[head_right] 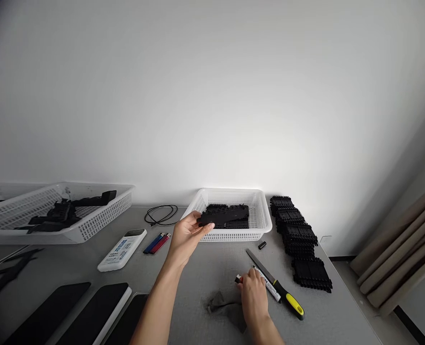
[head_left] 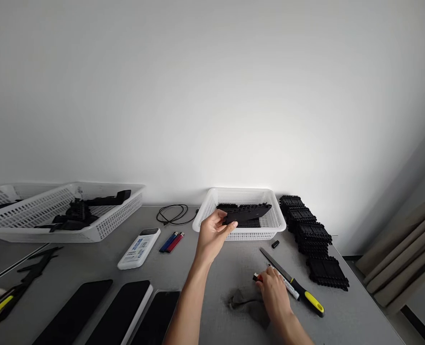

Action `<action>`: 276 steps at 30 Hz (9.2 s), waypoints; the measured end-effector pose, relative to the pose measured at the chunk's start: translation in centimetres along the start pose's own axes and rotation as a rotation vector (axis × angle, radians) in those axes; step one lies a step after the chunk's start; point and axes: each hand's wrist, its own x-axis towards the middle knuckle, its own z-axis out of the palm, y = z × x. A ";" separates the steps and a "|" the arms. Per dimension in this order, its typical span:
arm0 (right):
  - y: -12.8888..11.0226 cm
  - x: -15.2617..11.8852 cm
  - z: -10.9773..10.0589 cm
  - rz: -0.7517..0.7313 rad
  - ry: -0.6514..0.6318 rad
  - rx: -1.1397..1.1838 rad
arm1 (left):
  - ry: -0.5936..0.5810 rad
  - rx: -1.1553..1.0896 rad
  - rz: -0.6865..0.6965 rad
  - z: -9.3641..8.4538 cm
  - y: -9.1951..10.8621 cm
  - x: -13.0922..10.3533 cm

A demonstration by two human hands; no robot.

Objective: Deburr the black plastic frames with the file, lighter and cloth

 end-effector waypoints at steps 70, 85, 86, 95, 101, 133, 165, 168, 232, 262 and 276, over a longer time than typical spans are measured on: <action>6.8 -2.9 -11.8 0.174 0.185 0.755 | 0.066 -0.039 -0.200 0.1 1.4 -0.3; -3.8 5.5 -16.0 -0.024 0.430 0.365 | 0.033 0.034 -0.165 0.4 0.1 0.0; -4.1 5.6 -15.8 -0.033 0.421 0.336 | 0.036 0.039 -0.163 0.4 0.0 0.0; -4.3 6.0 -15.3 -0.014 0.412 0.343 | 0.038 0.038 -0.161 1.1 0.2 -0.1; -1.5 6.7 -16.6 0.044 0.455 0.387 | 0.160 -0.023 -0.194 0.6 0.1 0.1; 0.4 6.3 -18.0 0.128 0.463 0.429 | 0.193 -0.130 -0.272 0.7 1.4 0.1; 0.1 6.0 -18.3 0.087 0.366 0.427 | 0.137 -0.047 -0.222 1.6 1.2 -0.3; -1.2 5.6 -17.9 0.011 0.342 0.440 | 0.129 -0.017 -0.201 2.0 1.1 -0.5; -5.9 5.2 -15.1 -0.045 0.217 0.501 | 0.043 0.168 -0.010 2.9 -0.3 -0.8; -3.9 5.8 -15.6 0.124 0.372 0.252 | 0.169 0.224 -0.013 2.7 -0.1 -0.9; -2.4 6.9 -15.5 0.141 0.358 0.461 | 0.215 0.062 -0.109 2.5 -0.2 -0.2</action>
